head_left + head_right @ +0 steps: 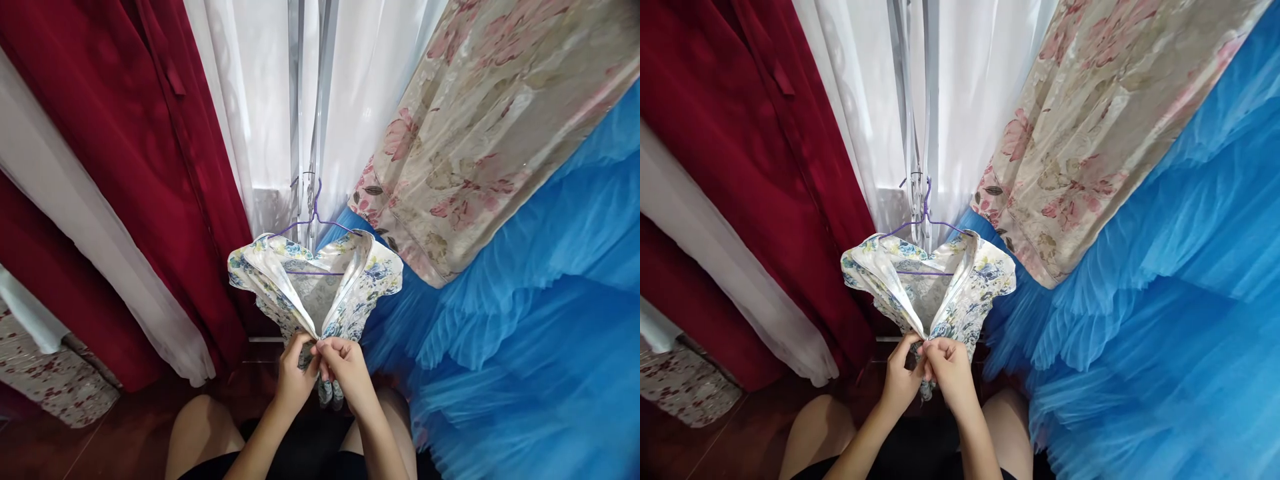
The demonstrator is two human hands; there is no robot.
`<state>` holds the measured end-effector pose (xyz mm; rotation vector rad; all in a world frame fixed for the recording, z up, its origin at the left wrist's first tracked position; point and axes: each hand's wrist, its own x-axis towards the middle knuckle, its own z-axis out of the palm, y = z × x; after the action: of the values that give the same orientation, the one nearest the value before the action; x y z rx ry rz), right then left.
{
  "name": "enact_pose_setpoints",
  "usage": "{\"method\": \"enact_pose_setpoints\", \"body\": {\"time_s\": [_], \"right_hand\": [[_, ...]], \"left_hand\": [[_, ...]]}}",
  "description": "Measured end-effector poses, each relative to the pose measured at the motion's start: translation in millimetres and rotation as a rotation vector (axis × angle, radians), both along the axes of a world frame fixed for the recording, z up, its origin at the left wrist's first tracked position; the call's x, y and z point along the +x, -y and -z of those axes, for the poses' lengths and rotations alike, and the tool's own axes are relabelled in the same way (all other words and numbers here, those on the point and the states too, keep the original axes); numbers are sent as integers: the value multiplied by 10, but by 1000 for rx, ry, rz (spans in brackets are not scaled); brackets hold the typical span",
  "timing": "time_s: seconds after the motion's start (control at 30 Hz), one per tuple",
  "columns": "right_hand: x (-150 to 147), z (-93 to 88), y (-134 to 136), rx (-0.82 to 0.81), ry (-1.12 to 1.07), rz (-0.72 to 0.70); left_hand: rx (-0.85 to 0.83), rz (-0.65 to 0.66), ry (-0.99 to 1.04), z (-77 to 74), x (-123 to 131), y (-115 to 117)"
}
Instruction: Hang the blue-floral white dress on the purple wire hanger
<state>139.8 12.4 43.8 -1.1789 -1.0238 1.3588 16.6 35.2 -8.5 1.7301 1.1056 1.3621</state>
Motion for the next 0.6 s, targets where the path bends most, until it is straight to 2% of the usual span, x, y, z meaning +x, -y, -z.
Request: {"method": "enact_pose_setpoints", "body": {"time_s": [0.2,0.3,0.43,0.53,0.6], "right_hand": [[68,-99,-30,-8,22,-148],[45,-113,-39,-14,34,-159],[-22,-58,-15,-44,64,-152],[-15,-101,-71,-23,83,-102],[23,-251,-211,24,90,-46]], "left_hand": [[-30,52,13,-2,-42,69],[-40,-7,57,23,-31,106],[52,-88,28,19,-36,72],[92,-16,-59,-49,-70,21],[79,55,-124,-108,-90,10]]}}
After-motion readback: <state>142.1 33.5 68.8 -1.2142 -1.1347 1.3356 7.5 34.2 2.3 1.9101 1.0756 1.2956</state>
